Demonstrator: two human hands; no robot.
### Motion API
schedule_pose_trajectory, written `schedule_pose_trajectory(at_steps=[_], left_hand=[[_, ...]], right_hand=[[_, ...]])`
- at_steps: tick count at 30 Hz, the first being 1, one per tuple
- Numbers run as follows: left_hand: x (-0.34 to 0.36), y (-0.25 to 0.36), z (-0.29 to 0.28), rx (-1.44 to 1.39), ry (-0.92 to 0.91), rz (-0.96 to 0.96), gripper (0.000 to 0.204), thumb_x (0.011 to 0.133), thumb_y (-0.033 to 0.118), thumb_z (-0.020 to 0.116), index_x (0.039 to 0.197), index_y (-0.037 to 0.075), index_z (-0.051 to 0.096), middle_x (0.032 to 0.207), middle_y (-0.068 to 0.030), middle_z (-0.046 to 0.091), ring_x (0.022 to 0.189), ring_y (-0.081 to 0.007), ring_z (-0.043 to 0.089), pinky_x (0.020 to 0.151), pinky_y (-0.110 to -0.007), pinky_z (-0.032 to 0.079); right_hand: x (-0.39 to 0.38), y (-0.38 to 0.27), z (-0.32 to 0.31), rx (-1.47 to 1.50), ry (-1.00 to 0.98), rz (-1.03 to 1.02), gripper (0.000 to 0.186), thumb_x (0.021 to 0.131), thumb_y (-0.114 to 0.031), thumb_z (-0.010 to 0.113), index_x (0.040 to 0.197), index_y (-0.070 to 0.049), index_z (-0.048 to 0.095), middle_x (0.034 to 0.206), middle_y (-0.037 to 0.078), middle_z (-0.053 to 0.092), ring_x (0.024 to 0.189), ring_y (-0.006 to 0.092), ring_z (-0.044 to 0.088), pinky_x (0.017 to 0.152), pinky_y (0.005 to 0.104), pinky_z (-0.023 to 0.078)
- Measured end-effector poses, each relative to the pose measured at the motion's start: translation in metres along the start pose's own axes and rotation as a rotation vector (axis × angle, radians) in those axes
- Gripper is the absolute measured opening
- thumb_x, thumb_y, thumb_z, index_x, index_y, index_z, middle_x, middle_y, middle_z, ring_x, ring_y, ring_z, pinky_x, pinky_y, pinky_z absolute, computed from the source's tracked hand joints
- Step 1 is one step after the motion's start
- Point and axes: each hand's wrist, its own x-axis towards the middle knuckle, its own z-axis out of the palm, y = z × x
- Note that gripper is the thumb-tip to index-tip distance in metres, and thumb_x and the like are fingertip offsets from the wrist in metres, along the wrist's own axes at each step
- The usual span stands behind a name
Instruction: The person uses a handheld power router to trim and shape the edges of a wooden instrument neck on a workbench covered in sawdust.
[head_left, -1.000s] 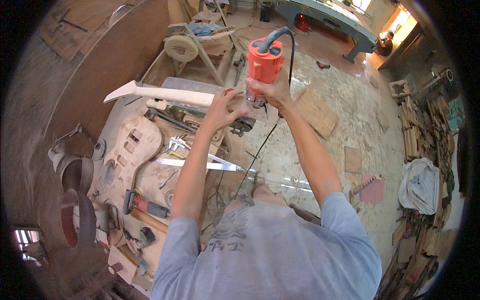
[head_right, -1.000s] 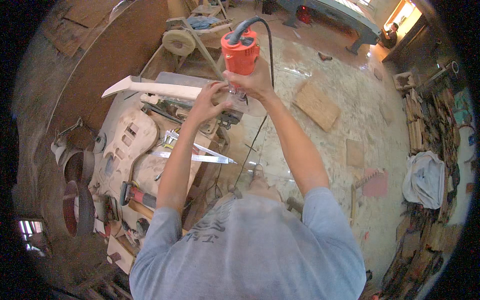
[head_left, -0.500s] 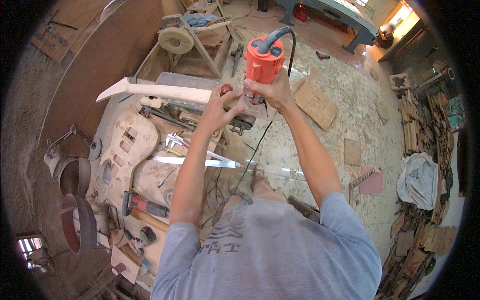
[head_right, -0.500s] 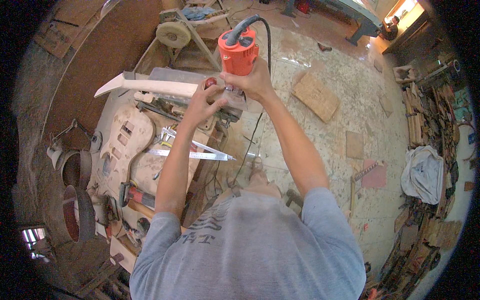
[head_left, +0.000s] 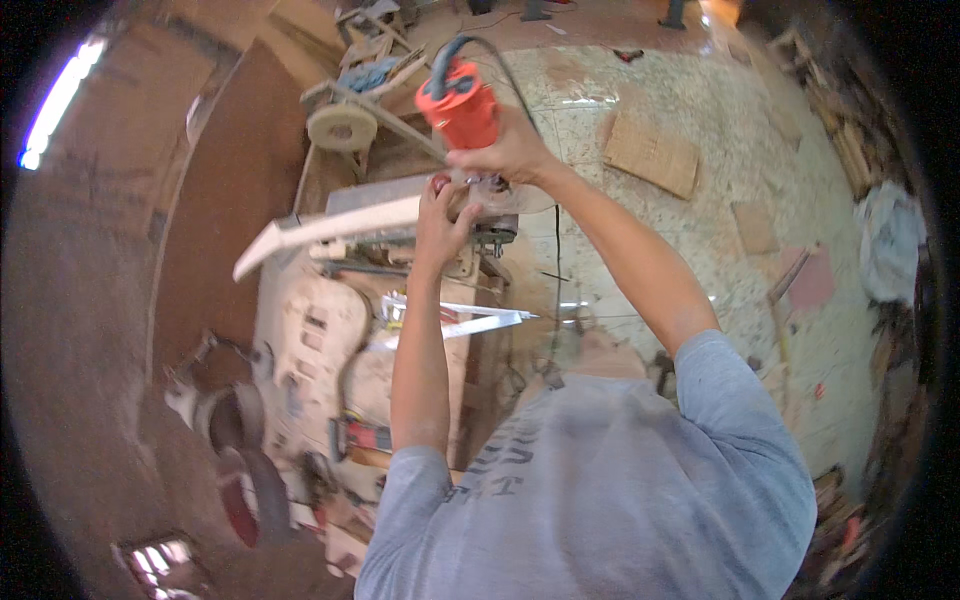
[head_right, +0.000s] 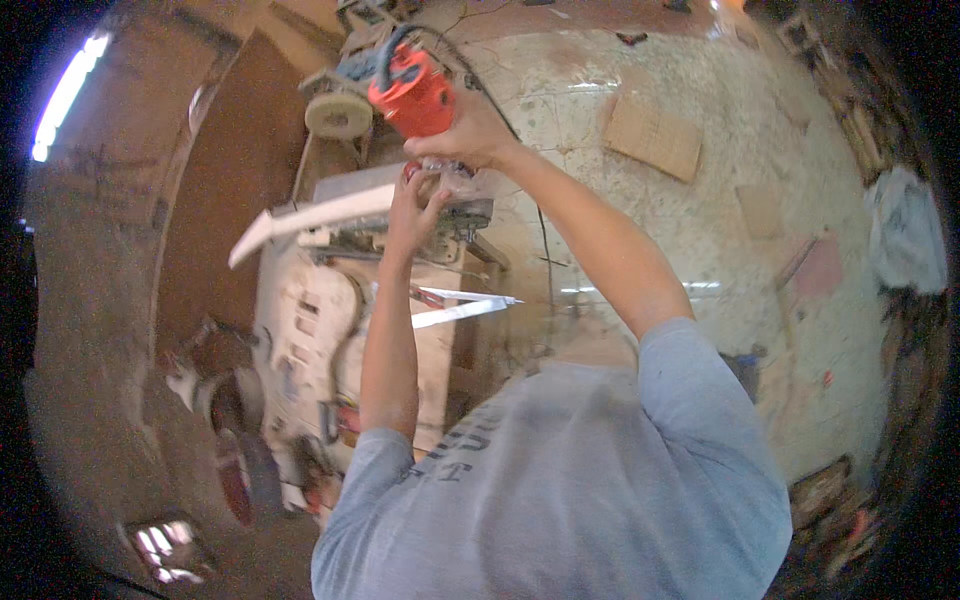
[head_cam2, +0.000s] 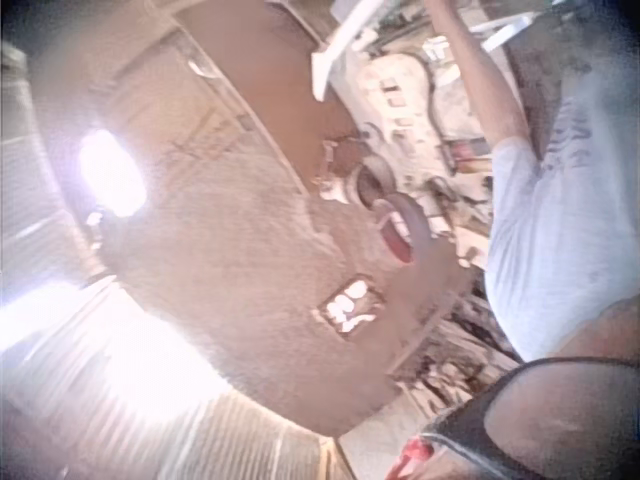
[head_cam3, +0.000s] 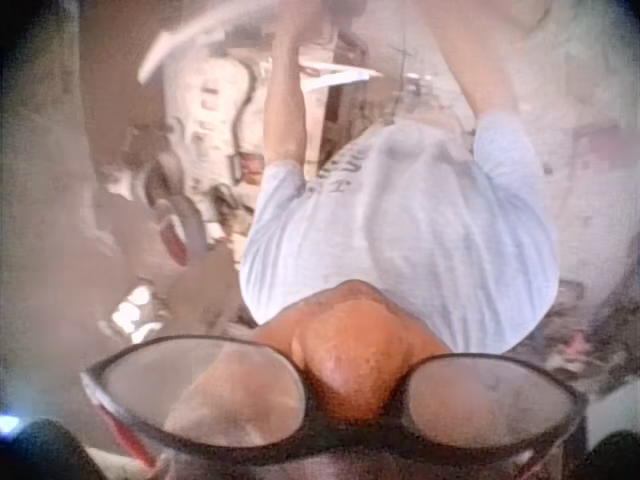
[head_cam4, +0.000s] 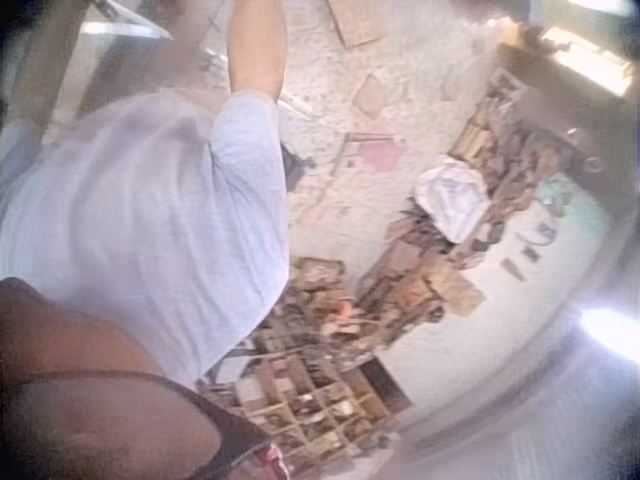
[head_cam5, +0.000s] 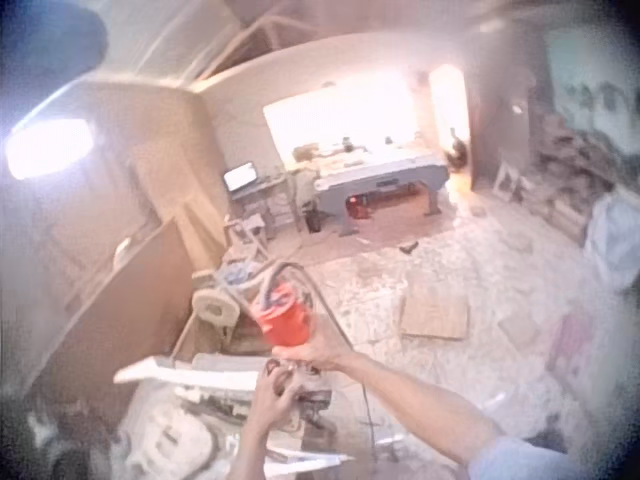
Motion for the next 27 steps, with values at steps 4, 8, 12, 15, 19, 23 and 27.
schedule_pose_trajectory(at_steps=[4, 8, 12, 15, 19, 23, 27], left_hand=[[-0.004, -0.005, 0.005, 0.027, 0.031, 0.032, 0.049, 0.101, 0.035, 0.068, 0.139, 0.005, 0.061, 0.142, -0.0277, 0.051, 0.133, -0.0467, 0.047, 0.116, -0.052, 0.035], [-0.001, -0.006, -0.003, 0.133, -0.182, -0.049, 0.043, 0.113, 0.031, 0.050, 0.144, 0.001, 0.053, 0.161, -0.0226, 0.037, 0.146, -0.0391, 0.039, 0.124, -0.043, 0.026], [-0.026, -0.050, -0.027, 0.071, -0.300, -0.340, 0.048, 0.114, 0.036, 0.040, 0.134, -0.005, 0.056, 0.136, -0.0228, 0.055, 0.131, -0.0332, 0.049, 0.115, -0.043, 0.036], [-0.022, -0.041, -0.025, 0.150, -0.232, -0.481, 0.048, 0.114, 0.036, 0.040, 0.135, -0.005, 0.055, 0.136, -0.0229, 0.055, 0.132, -0.0333, 0.049, 0.115, -0.043, 0.036], [-0.039, -0.032, -0.046, 0.302, -0.224, -0.480, 0.048, 0.114, 0.036, 0.040, 0.136, -0.005, 0.055, 0.137, -0.0230, 0.055, 0.132, -0.0335, 0.049, 0.115, -0.043, 0.036], [-0.055, -0.015, -0.063, 0.434, -0.204, -0.531, 0.049, 0.114, 0.036, 0.040, 0.136, -0.005, 0.054, 0.138, -0.0230, 0.054, 0.133, -0.0336, 0.049, 0.115, -0.043, 0.036], [-0.075, 0.010, -0.077, 0.536, -0.181, -0.578, 0.049, 0.114, 0.036, 0.040, 0.137, -0.005, 0.054, 0.139, -0.0231, 0.054, 0.133, -0.0338, 0.049, 0.116, -0.043, 0.035]], right_hand=[[-0.001, -0.012, 0.006, -0.024, 0.103, -0.111, 0.073, 0.067, -0.039, 0.089, 0.129, -0.008, 0.066, 0.106, 0.012, 0.078, 0.095, 0.0283, 0.073, 0.089, 0.0407, 0.056], [-0.002, -0.011, 0.005, -0.006, 0.119, -0.138, 0.079, 0.067, -0.036, 0.086, 0.137, -0.009, 0.061, 0.115, 0.017, 0.076, 0.106, 0.0365, 0.073, 0.093, 0.0453, 0.057], [-0.004, -0.005, 0.014, 0.048, 0.060, -0.078, 0.074, 0.070, -0.032, 0.083, 0.136, -0.005, 0.060, 0.119, 0.021, 0.073, 0.114, 0.0398, 0.071, 0.097, 0.0498, 0.057], [-0.007, -0.010, 0.010, 0.168, 0.084, -0.054, 0.066, 0.073, -0.027, 0.082, 0.129, -0.001, 0.061, 0.116, 0.023, 0.074, 0.113, 0.0395, 0.072, 0.098, 0.0504, 0.058], [-0.007, -0.014, 0.017, 0.299, 0.031, -0.074, 0.056, 0.076, -0.019, 0.080, 0.124, 0.003, 0.063, 0.106, 0.023, 0.076, 0.103, 0.0412, 0.076, 0.091, 0.0491, 0.062], [-0.003, -0.008, 0.011, 0.252, -0.012, -0.057, 0.050, 0.073, -0.022, 0.089, 0.114, 0.002, 0.073, 0.116, 0.020, 0.077, 0.102, 0.0317, 0.078, 0.089, 0.0435, 0.063], [-0.002, -0.009, 0.022, 0.057, 0.229, -0.129, 0.042, 0.073, -0.030, 0.089, 0.105, -0.003, 0.079, 0.108, 0.015, 0.078, 0.105, 0.0292, 0.074, 0.088, 0.0452, 0.060]])
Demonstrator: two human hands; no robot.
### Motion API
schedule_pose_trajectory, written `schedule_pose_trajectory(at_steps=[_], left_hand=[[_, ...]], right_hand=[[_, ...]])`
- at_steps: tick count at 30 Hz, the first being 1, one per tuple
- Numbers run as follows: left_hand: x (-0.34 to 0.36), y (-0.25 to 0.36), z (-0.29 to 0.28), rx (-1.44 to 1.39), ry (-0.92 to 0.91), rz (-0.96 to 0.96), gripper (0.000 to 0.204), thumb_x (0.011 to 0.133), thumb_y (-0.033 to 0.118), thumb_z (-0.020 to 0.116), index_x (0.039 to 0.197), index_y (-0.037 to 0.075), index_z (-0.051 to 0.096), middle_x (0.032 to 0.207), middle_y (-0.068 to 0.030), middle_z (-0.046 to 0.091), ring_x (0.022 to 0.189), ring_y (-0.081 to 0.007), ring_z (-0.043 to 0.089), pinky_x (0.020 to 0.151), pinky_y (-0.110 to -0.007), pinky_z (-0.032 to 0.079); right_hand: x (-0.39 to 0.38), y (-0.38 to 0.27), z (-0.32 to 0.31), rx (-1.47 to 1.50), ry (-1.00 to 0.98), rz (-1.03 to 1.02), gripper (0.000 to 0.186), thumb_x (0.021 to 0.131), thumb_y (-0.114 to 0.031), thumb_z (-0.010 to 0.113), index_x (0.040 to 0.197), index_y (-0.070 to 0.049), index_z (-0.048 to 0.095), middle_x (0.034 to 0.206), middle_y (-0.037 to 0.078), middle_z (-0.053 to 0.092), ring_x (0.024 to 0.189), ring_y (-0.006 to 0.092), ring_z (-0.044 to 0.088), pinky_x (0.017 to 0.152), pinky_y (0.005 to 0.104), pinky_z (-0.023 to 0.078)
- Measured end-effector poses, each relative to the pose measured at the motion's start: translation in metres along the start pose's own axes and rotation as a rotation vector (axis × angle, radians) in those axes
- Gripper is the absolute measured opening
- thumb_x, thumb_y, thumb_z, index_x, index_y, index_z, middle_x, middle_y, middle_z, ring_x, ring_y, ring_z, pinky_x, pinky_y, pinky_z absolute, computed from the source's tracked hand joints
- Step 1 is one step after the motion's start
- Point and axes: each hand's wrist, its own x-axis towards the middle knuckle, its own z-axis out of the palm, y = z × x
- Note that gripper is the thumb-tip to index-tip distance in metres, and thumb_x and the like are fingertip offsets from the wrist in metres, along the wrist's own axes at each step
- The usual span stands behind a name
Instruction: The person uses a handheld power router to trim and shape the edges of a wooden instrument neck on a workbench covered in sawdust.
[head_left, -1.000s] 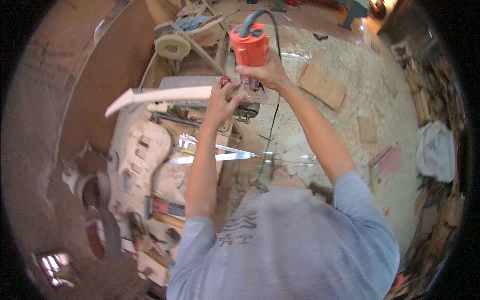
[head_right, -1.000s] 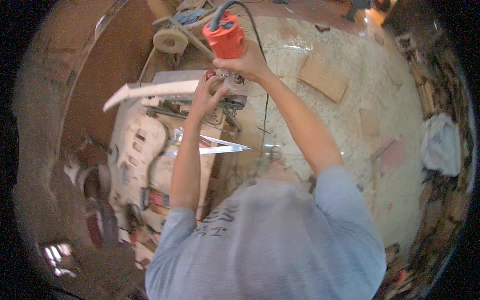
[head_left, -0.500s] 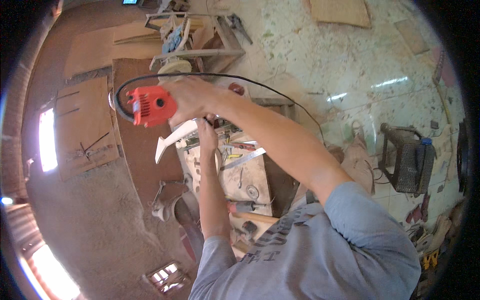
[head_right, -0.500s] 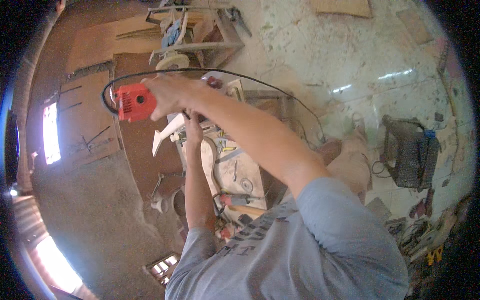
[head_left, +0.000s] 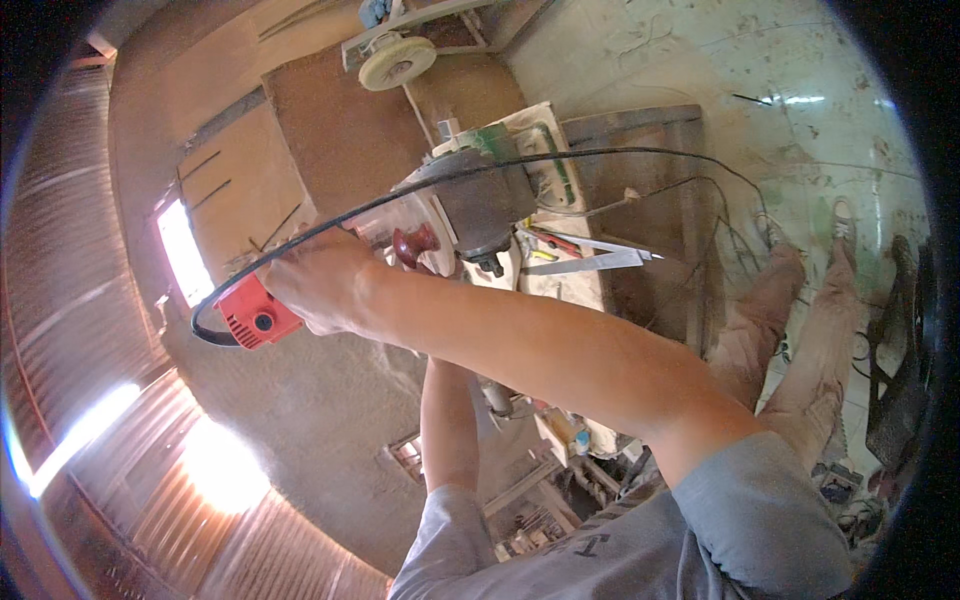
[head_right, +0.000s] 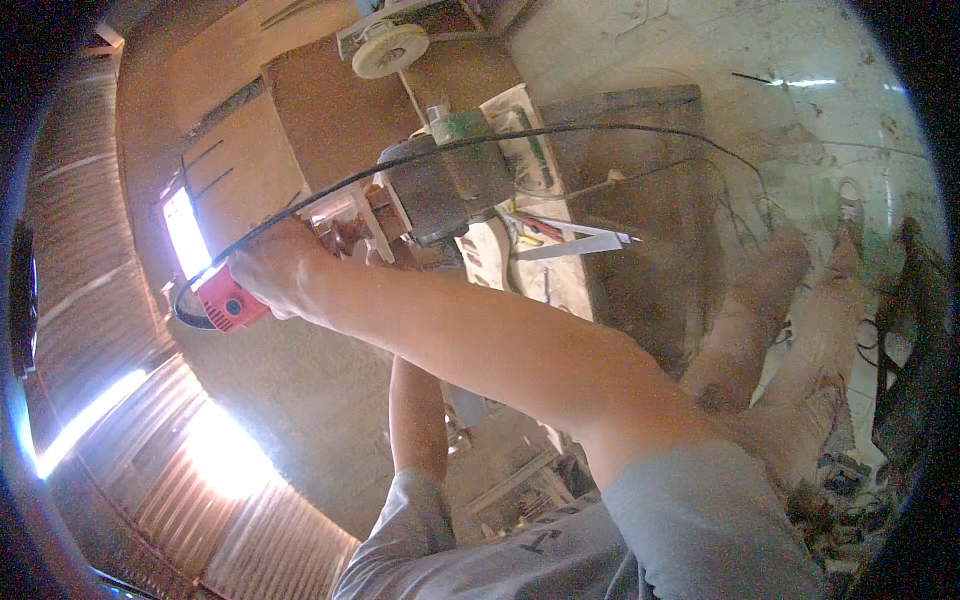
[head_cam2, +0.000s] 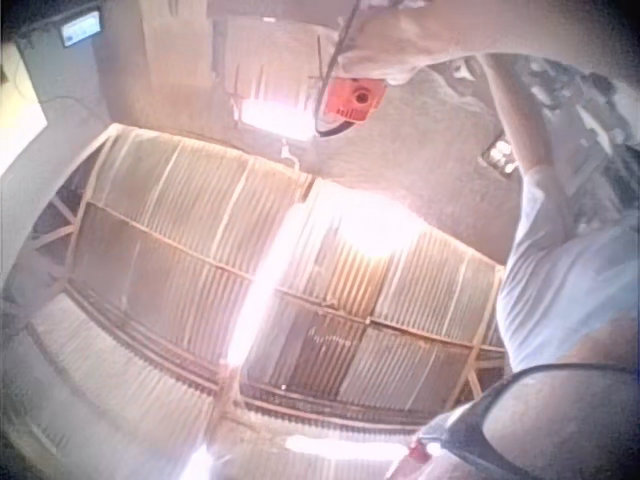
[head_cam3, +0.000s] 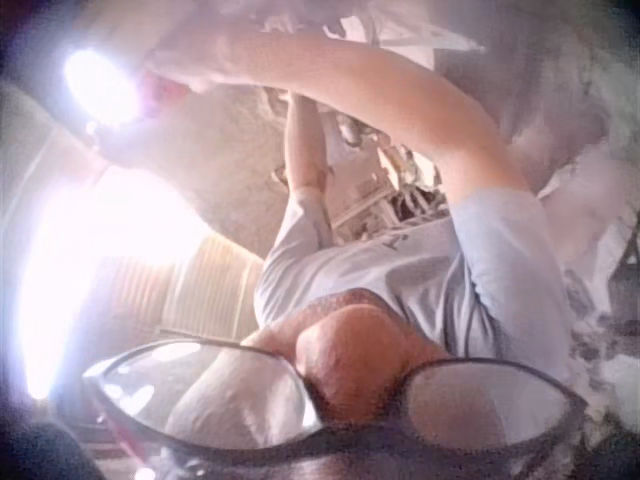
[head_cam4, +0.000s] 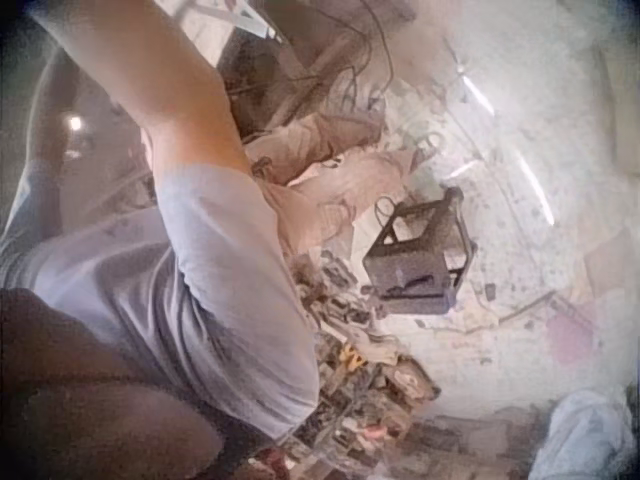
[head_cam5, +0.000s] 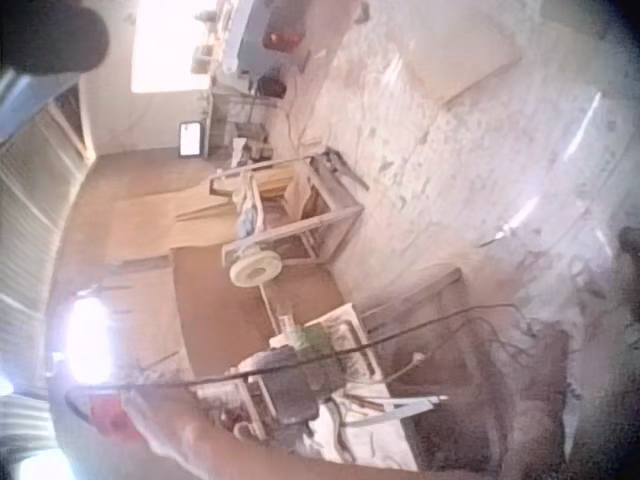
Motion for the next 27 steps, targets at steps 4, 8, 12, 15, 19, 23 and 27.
schedule_pose_trajectory(at_steps=[4, 8, 12, 15, 19, 23, 27], left_hand=[[-0.029, -0.004, -0.012, 0.050, 0.028, -0.066, 0.049, 0.114, 0.036, 0.040, 0.138, -0.005, 0.053, 0.140, -0.0231, 0.054, 0.134, -0.0340, 0.049, 0.116, -0.043, 0.035], [-0.039, -0.002, -0.018, 0.088, 0.038, -0.092, 0.050, 0.114, 0.037, 0.040, 0.139, -0.005, 0.053, 0.141, -0.0232, 0.054, 0.134, -0.0341, 0.049, 0.116, -0.044, 0.035], [-0.044, -0.005, -0.018, 0.108, 0.034, -0.105, 0.050, 0.114, 0.037, 0.040, 0.140, -0.005, 0.052, 0.142, -0.0232, 0.054, 0.135, -0.0343, 0.049, 0.117, -0.044, 0.035], [-0.046, -0.007, -0.018, 0.118, 0.027, -0.106, 0.050, 0.114, 0.037, 0.040, 0.140, -0.005, 0.052, 0.143, -0.0233, 0.053, 0.135, -0.0344, 0.049, 0.117, -0.044, 0.035], [-0.044, -0.007, -0.016, 0.127, 0.023, -0.108, 0.051, 0.114, 0.037, 0.040, 0.141, -0.005, 0.051, 0.144, -0.0233, 0.053, 0.136, -0.0346, 0.049, 0.117, -0.044, 0.035], [-0.040, -0.010, -0.015, 0.133, 0.010, -0.102, 0.051, 0.114, 0.037, 0.040, 0.142, -0.005, 0.051, 0.145, -0.0234, 0.053, 0.136, -0.0348, 0.049, 0.117, -0.044, 0.035], [-0.041, -0.009, -0.015, 0.129, 0.006, -0.095, 0.052, 0.114, 0.037, 0.040, 0.143, -0.005, 0.050, 0.146, -0.0235, 0.053, 0.137, -0.0349, 0.049, 0.118, -0.044, 0.035]], right_hand=[[-0.004, 0.006, -0.008, 0.095, -0.135, -0.054, 0.039, 0.083, -0.022, 0.079, 0.113, 0.002, 0.072, 0.118, 0.020, 0.074, 0.108, 0.0288, 0.074, 0.089, 0.0446, 0.058], [-0.001, 0.001, 0.007, 0.180, -0.074, -0.019, 0.036, 0.085, -0.022, 0.079, 0.113, 0.000, 0.074, 0.117, 0.016, 0.074, 0.104, 0.0284, 0.074, 0.085, 0.0440, 0.056], [-0.001, 0.004, -0.004, 0.172, -0.181, -0.027, 0.030, 0.088, -0.020, 0.076, 0.111, -0.002, 0.077, 0.117, 0.013, 0.074, 0.107, 0.0274, 0.072, 0.087, 0.0438, 0.055], [-0.001, 0.002, 0.002, 0.178, -0.122, -0.017, 0.027, 0.089, -0.020, 0.074, 0.110, -0.003, 0.078, 0.117, 0.012, 0.074, 0.110, 0.0270, 0.071, 0.089, 0.0439, 0.055], [-0.003, 0.001, 0.004, 0.182, -0.119, -0.008, 0.029, 0.089, -0.021, 0.074, 0.109, -0.001, 0.079, 0.118, 0.014, 0.074, 0.111, 0.0279, 0.070, 0.092, 0.0448, 0.054], [-0.001, -0.001, 0.010, 0.201, -0.097, -0.003, 0.029, 0.088, -0.021, 0.074, 0.108, 0.000, 0.078, 0.117, 0.014, 0.074, 0.111, 0.0285, 0.070, 0.092, 0.0453, 0.055], [-0.002, 0.002, 0.011, 0.219, -0.036, 0.010, 0.028, 0.087, -0.021, 0.075, 0.106, 0.000, 0.078, 0.110, 0.014, 0.076, 0.105, 0.0284, 0.072, 0.088, 0.0445, 0.057]])
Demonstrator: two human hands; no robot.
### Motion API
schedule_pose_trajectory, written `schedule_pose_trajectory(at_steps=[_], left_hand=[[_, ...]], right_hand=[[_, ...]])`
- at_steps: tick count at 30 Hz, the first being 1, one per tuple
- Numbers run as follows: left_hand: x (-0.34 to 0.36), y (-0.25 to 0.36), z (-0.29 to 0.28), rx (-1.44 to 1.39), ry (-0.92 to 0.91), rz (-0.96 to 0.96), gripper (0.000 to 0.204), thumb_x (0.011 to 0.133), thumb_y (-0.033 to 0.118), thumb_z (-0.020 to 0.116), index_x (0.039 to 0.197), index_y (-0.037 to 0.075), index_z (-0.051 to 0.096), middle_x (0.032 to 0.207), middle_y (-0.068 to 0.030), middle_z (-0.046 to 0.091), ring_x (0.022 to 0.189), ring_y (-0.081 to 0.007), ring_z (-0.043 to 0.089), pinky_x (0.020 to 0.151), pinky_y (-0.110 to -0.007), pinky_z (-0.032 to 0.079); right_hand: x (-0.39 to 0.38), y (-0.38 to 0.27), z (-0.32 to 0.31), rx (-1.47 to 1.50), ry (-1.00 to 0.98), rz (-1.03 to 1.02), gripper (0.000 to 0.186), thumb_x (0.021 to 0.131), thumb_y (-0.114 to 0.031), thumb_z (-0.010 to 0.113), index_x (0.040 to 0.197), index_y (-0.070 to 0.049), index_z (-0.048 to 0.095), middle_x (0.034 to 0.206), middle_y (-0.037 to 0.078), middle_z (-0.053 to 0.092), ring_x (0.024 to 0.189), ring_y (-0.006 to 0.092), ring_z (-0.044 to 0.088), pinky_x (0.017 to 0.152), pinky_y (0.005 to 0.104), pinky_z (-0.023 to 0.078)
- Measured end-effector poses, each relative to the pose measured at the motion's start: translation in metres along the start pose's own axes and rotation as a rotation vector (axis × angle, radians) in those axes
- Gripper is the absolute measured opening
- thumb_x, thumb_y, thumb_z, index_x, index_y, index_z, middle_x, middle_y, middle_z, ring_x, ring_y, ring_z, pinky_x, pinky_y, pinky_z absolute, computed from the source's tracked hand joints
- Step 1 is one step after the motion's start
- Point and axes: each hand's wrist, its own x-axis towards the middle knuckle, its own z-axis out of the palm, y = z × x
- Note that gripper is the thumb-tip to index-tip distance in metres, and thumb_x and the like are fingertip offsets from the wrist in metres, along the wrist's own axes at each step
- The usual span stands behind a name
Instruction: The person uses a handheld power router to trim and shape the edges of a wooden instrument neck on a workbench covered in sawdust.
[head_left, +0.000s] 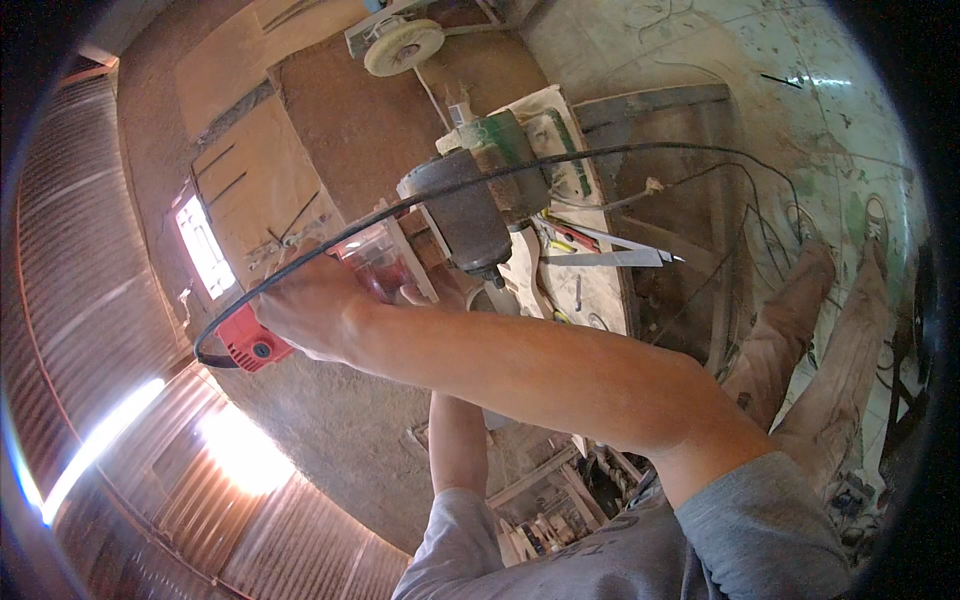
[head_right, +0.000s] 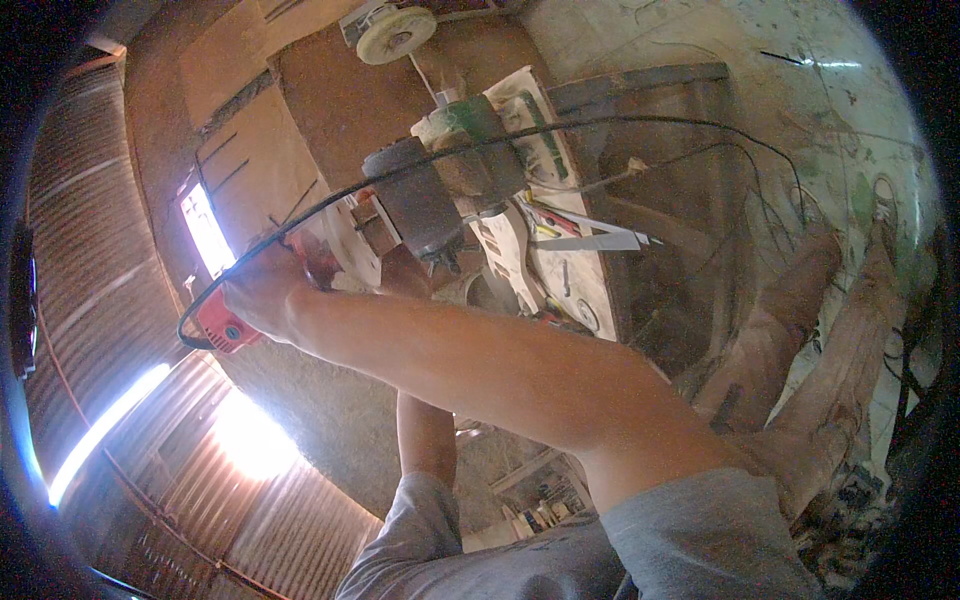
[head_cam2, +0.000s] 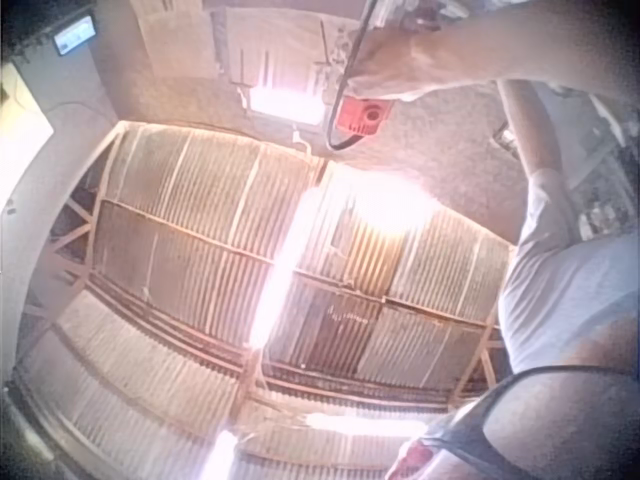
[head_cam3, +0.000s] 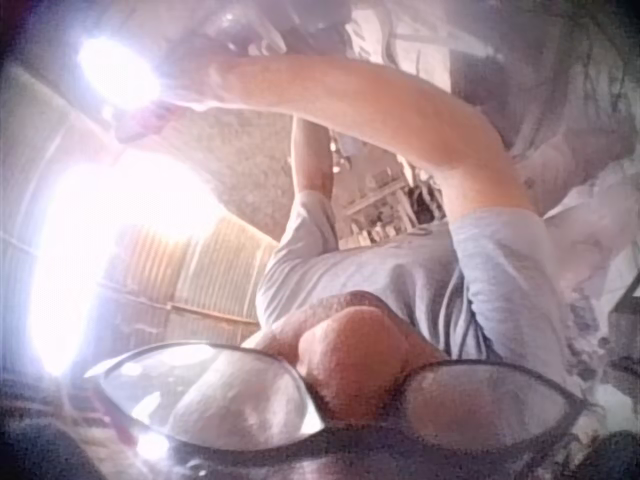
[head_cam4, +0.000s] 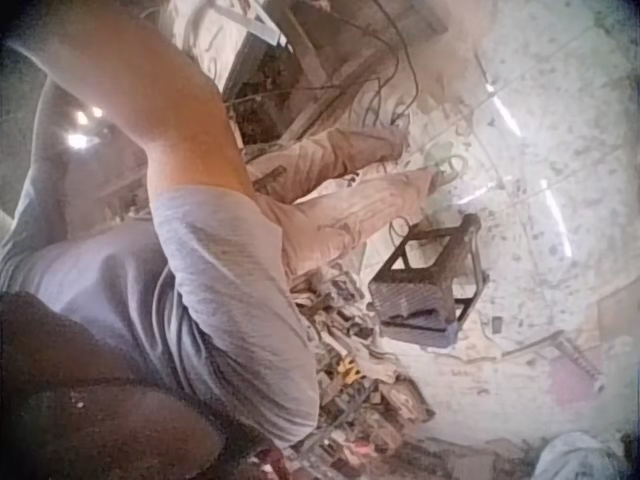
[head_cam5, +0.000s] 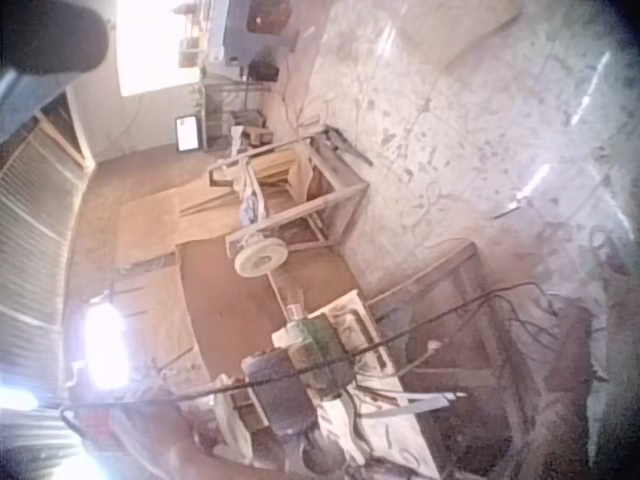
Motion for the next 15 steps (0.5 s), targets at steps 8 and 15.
schedule_pose_trajectory(at_steps=[8, 15], left_hand=[[-0.003, -0.002, -0.002, 0.001, -0.004, 0.010, 0.053, 0.114, 0.037, 0.040, 0.144, -0.005, 0.049, 0.147, -0.0236, 0.053, 0.138, -0.0353, 0.049, 0.118, -0.045, 0.035], [0.007, 0.001, 0.001, 0.004, -0.028, 0.039, 0.053, 0.114, 0.038, 0.041, 0.146, -0.005, 0.048, 0.149, -0.0237, 0.052, 0.139, -0.0356, 0.049, 0.119, -0.045, 0.035]], right_hand=[[-0.006, 0.002, -0.009, 0.053, -0.021, 0.039, 0.032, 0.084, -0.022, 0.080, 0.104, 0.002, 0.077, 0.104, 0.017, 0.076, 0.093, 0.0276, 0.075, 0.081, 0.0441, 0.060], [-0.005, 0.004, -0.010, 0.074, -0.032, 0.028, 0.030, 0.083, -0.021, 0.081, 0.101, 0.002, 0.076, 0.107, 0.018, 0.077, 0.096, 0.0285, 0.076, 0.086, 0.0434, 0.060]])
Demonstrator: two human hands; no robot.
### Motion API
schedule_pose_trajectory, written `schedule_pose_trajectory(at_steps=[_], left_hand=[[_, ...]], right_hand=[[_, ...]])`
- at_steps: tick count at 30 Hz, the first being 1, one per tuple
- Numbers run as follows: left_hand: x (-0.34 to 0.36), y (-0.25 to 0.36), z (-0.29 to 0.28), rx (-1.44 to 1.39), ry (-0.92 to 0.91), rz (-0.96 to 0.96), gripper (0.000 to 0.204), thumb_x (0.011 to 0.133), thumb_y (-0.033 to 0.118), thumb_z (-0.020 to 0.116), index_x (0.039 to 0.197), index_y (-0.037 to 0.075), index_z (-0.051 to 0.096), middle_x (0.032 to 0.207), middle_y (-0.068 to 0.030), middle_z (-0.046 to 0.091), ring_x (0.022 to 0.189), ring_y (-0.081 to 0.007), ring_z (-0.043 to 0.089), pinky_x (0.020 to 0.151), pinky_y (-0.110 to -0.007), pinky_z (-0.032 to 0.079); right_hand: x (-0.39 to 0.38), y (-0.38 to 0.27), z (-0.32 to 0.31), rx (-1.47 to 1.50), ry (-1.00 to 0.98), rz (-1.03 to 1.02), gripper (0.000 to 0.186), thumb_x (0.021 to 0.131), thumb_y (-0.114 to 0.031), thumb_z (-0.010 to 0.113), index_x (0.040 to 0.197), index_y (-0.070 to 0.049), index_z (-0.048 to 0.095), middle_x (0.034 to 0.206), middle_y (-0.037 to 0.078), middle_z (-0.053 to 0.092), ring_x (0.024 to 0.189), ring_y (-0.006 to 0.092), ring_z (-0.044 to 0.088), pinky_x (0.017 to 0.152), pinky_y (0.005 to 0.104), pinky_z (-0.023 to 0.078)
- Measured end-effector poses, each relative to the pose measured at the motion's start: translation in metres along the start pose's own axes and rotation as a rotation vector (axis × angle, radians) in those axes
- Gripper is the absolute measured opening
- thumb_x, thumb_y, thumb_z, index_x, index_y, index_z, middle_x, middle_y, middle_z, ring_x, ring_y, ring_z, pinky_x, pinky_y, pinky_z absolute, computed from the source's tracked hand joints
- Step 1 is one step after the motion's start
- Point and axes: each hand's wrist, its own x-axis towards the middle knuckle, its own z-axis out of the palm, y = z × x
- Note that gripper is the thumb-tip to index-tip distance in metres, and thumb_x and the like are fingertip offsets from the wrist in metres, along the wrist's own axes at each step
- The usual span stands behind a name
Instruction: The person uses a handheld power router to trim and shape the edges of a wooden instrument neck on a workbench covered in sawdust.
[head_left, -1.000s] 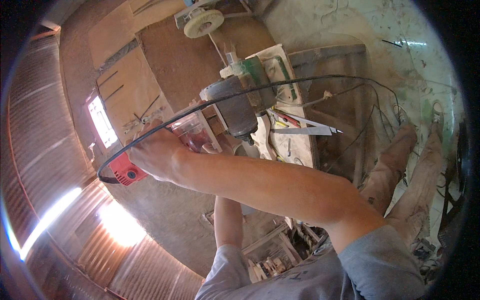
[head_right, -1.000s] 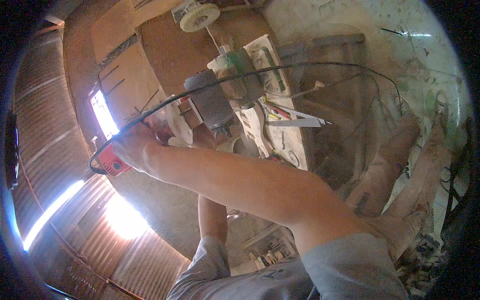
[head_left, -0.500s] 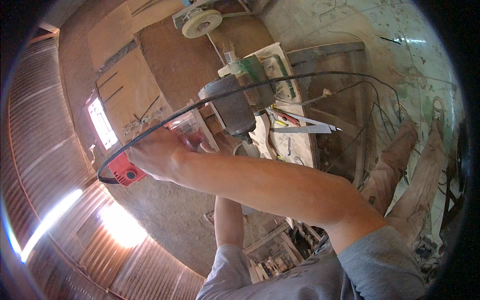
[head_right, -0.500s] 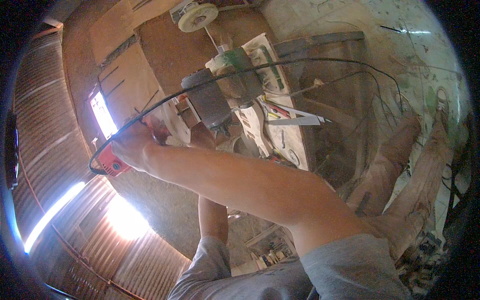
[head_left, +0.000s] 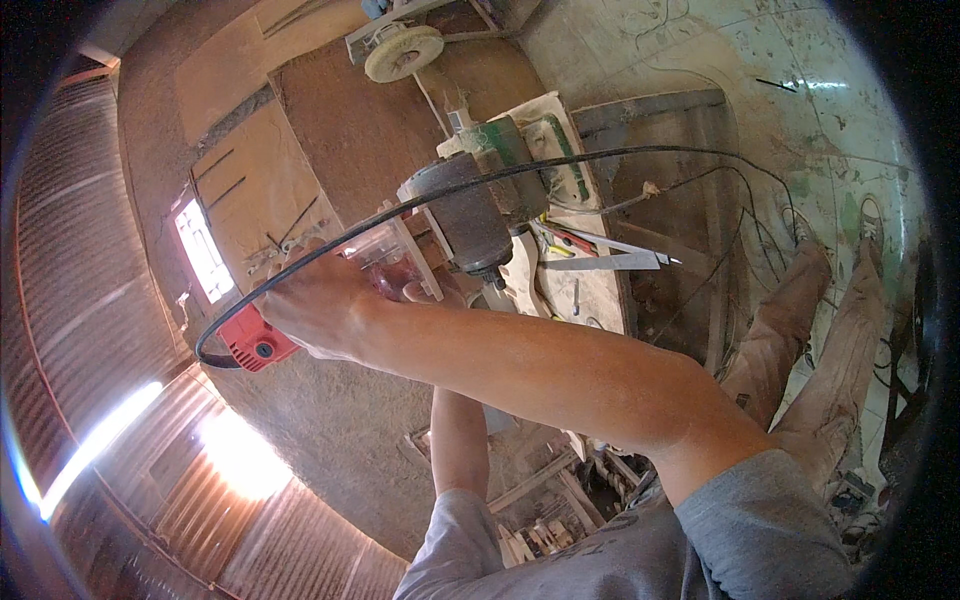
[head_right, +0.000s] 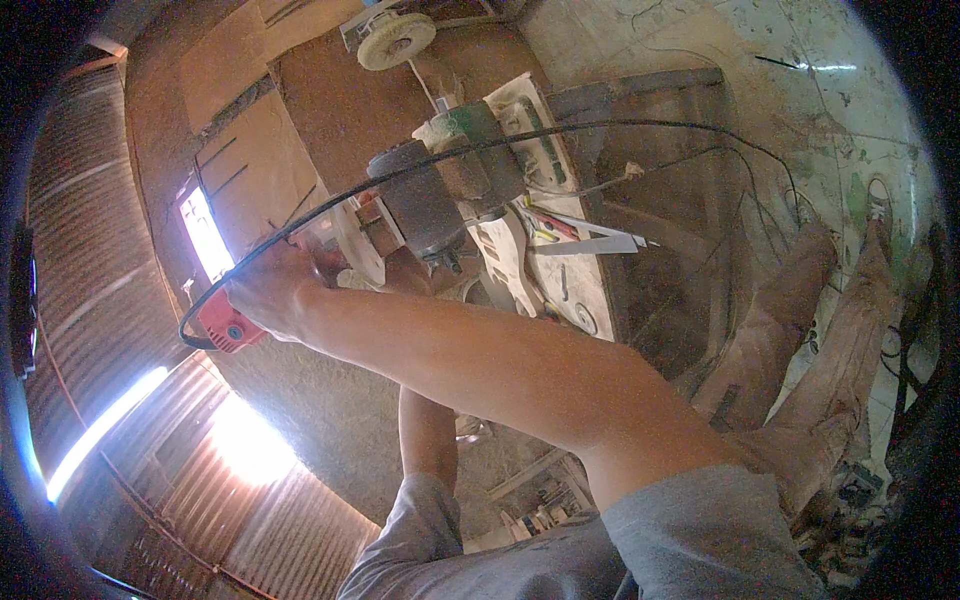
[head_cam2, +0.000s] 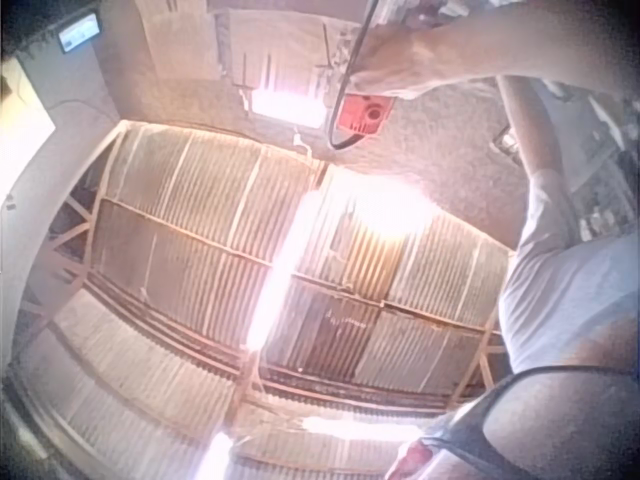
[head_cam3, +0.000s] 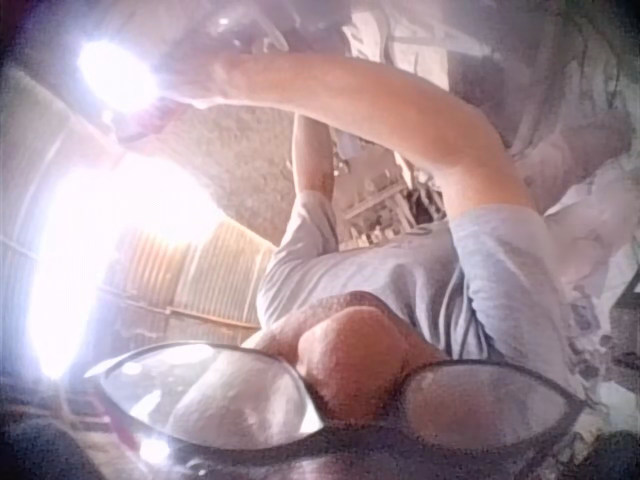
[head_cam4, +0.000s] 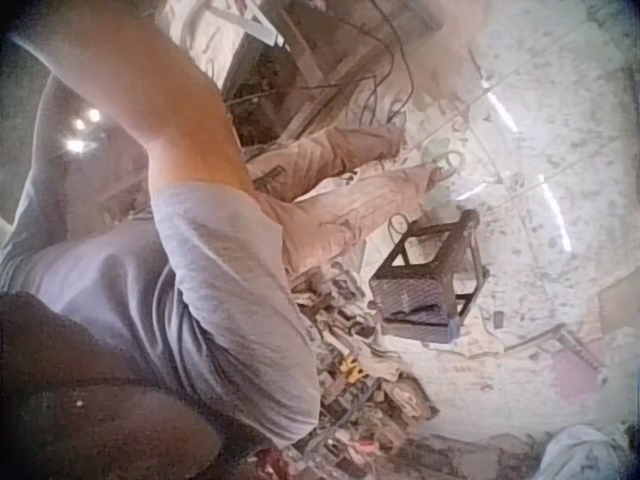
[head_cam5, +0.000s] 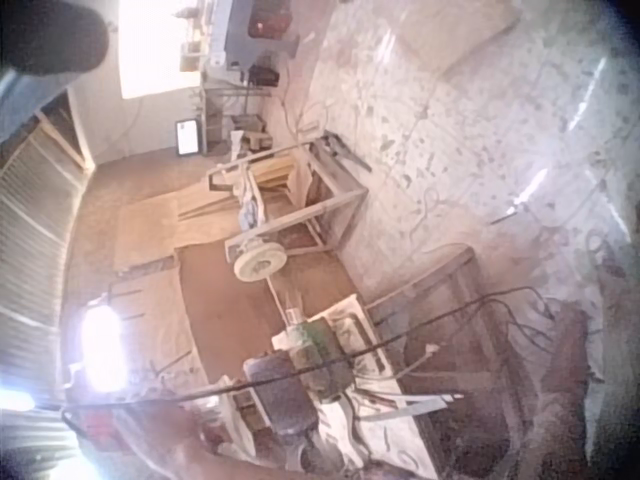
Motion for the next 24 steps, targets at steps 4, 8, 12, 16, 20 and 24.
schedule_pose_trajectory(at_steps=[4, 8, 12, 16, 20, 24], left_hand=[[0.016, 0.002, 0.008, -0.012, -0.026, 0.044, 0.054, 0.114, 0.038, 0.041, 0.146, -0.005, 0.048, 0.150, -0.0237, 0.052, 0.139, -0.0357, 0.049, 0.119, -0.045, 0.035], [0.039, -0.003, 0.031, -0.082, -0.038, 0.125, 0.054, 0.114, 0.038, 0.041, 0.147, -0.005, 0.047, 0.151, -0.0238, 0.052, 0.140, -0.0359, 0.049, 0.119, -0.045, 0.035], [0.068, -0.018, 0.058, -0.140, -0.011, 0.278, 0.055, 0.114, 0.038, 0.041, 0.148, -0.005, 0.047, 0.152, -0.0239, 0.052, 0.140, -0.0361, 0.048, 0.120, -0.045, 0.035], [0.079, 0.024, 0.070, -0.350, 0.029, 0.382, 0.054, 0.113, 0.038, 0.041, 0.148, -0.002, 0.051, 0.155, -0.0270, 0.048, 0.145, -0.0399, 0.043, 0.122, -0.048, 0.031], [0.056, 0.090, 0.067, -0.502, 0.351, 0.310, 0.064, 0.108, 0.042, 0.050, 0.157, 0.001, 0.046, 0.169, -0.0288, 0.029, 0.156, -0.0460, 0.028, 0.128, -0.051, 0.023], [0.012, 0.146, 0.036, -0.782, 0.528, 0.475, 0.091, 0.097, 0.053, 0.068, 0.162, -0.001, 0.037, 0.171, -0.0283, 0.026, 0.159, -0.0453, 0.025, 0.128, -0.050, 0.024]], right_hand=[[0.003, -0.001, -0.007, -0.024, -0.040, 0.000, 0.030, 0.081, -0.019, 0.083, 0.101, 0.002, 0.076, 0.106, 0.019, 0.077, 0.098, 0.0301, 0.077, 0.087, 0.0436, 0.060], [0.003, 0.000, 0.015, 0.011, 0.105, 0.022, 0.036, 0.074, -0.017, 0.084, 0.105, -0.001, 0.075, 0.103, 0.022, 0.077, 0.097, 0.0354, 0.077, 0.087, 0.0459, 0.061], [0.001, -0.014, -0.004, 0.048, -0.086, 0.081, 0.049, 0.071, -0.017, 0.081, 0.116, -0.004, 0.069, 0.105, 0.022, 0.076, 0.103, 0.0401, 0.075, 0.091, 0.0500, 0.060], [0.004, -0.018, -0.004, -0.069, -0.053, 0.061, 0.056, 0.072, -0.026, 0.082, 0.121, -0.007, 0.066, 0.115, 0.021, 0.074, 0.107, 0.0420, 0.072, 0.093, 0.0499, 0.058], [0.006, -0.029, -0.007, -0.257, -0.090, 0.076, 0.063, 0.071, -0.034, 0.083, 0.126, -0.009, 0.065, 0.119, 0.019, 0.074, 0.110, 0.0403, 0.072, 0.094, 0.0488, 0.057], [0.009, -0.024, -0.010, -0.248, -0.070, 0.078, 0.072, 0.067, -0.034, 0.088, 0.131, -0.012, 0.066, 0.117, 0.017, 0.076, 0.109, 0.0371, 0.073, 0.094, 0.0459, 0.057]])
